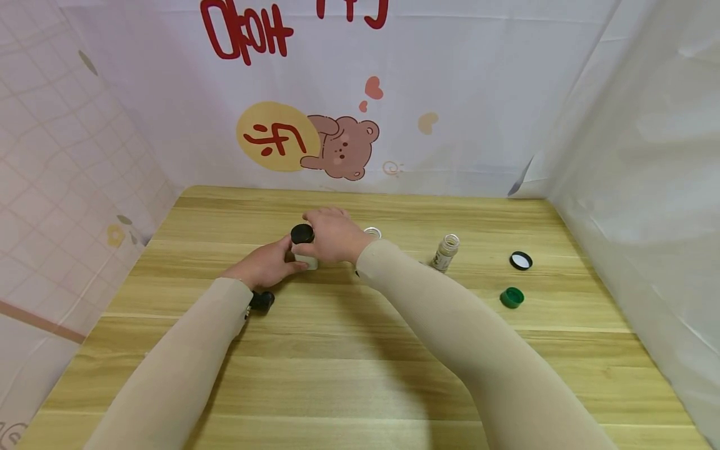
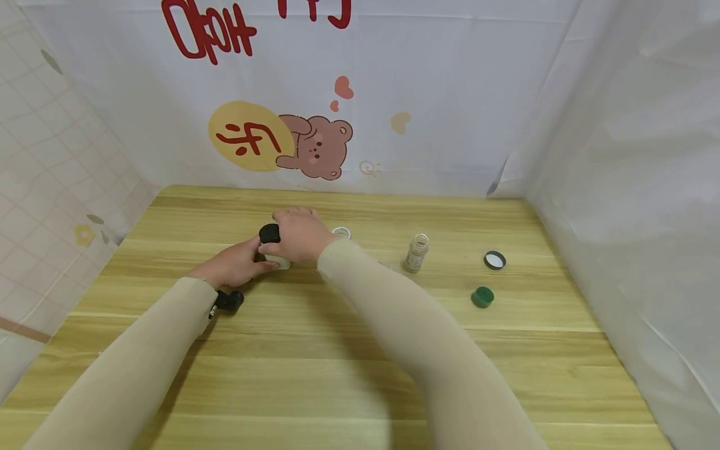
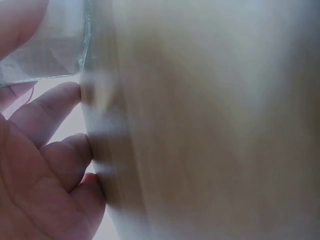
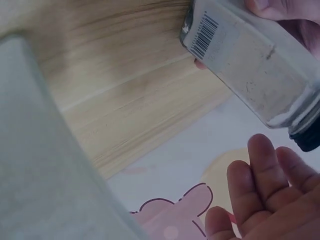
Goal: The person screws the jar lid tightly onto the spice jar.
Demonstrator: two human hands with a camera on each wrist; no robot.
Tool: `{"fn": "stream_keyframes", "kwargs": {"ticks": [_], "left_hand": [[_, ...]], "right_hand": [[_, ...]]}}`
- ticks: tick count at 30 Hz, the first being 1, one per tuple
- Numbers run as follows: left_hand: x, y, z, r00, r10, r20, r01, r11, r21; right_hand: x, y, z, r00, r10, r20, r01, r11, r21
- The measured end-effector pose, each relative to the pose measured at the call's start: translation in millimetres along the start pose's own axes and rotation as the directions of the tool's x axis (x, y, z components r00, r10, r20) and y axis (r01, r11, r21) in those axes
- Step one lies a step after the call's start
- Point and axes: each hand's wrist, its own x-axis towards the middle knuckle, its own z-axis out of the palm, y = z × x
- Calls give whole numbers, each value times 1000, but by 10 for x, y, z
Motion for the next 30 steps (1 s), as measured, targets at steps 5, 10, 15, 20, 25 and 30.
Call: {"fn": "stream_keyframes", "kwargs": {"ticks": [5, 10, 15, 20, 25, 30], "left_hand": [[1, -12, 9, 1000, 17, -9, -17, 1000, -2], [-1, -15, 13, 999, 30, -15, -30, 1000, -1], [-5, -8, 14, 1000, 21, -13, -20, 1000, 11], [-6, -5, 15, 1000, 7, -9, -7, 1000, 18], [-10, 3, 11, 1000, 1, 1, -1, 1000, 15], [-14, 11, 4, 1000, 9, 5, -9, 1000, 9]], "right_hand": [[-12, 13, -9, 999, -29, 31, 29, 1000, 2], [-19, -8, 4, 999, -30, 35, 31, 999, -12], [-17, -23, 30, 1000, -4, 13, 4, 1000, -9], [-14, -25, 38, 1000, 14, -6, -14, 1000, 21], [-21, -19, 52, 1000, -11, -21, 11, 999, 31], [-31, -16, 78, 999, -19, -34, 20, 1000, 16]]}}
